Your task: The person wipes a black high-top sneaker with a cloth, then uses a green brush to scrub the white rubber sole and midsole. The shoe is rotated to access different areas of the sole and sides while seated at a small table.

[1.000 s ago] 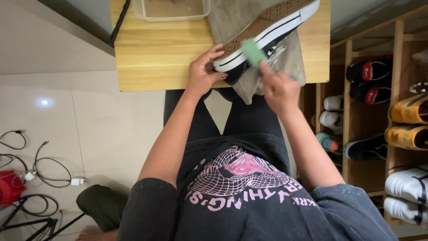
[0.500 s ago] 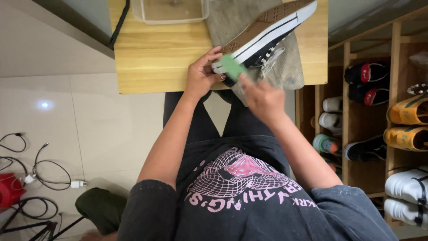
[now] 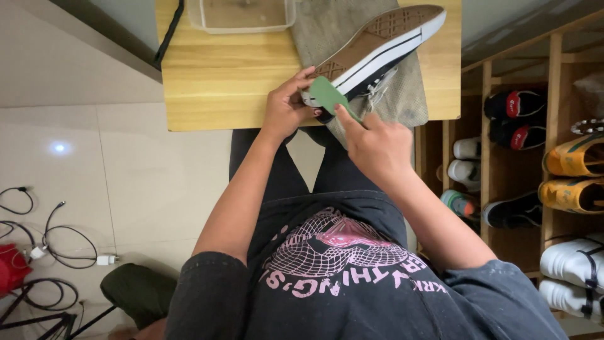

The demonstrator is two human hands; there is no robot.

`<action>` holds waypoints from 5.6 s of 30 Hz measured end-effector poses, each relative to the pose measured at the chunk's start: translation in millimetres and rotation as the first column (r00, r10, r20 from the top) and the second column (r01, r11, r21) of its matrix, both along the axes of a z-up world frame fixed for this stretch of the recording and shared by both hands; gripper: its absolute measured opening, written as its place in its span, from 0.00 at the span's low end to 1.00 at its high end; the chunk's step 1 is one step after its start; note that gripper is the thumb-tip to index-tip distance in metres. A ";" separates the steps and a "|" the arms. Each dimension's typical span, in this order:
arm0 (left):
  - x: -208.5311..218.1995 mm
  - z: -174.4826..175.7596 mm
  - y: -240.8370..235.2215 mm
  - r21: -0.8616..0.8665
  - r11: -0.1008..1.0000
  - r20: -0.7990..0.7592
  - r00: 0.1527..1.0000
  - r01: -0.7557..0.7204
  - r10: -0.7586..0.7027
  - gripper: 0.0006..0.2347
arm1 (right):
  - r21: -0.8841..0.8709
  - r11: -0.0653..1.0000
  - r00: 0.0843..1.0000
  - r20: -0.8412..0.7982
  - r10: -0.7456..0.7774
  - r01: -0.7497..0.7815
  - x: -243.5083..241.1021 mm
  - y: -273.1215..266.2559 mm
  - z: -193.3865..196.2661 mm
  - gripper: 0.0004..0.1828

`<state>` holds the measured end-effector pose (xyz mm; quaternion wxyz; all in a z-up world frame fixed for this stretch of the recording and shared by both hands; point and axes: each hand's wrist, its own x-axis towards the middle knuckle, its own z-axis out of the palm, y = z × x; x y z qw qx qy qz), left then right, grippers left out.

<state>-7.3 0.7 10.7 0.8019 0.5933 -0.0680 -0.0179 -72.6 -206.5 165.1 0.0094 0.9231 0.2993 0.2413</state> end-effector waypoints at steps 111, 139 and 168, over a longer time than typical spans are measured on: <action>-35.5 40.1 -19.9 0.335 0.909 0.309 0.940 -0.250 0.144 0.34 | 0.357 0.917 0.980 0.015 -0.197 0.179 34.0 -70.6 -66.0 0.21; -42.3 37.0 -26.4 0.426 0.856 0.363 0.922 -0.293 0.135 0.32 | 0.377 0.914 0.962 0.159 -0.222 0.148 45.1 -115.2 -139.6 0.14; -41.0 20.7 -31.1 0.467 0.812 0.389 0.906 -0.350 0.166 0.33 | 0.241 0.950 0.974 0.058 -0.218 0.198 27.4 -76.5 -100.7 0.21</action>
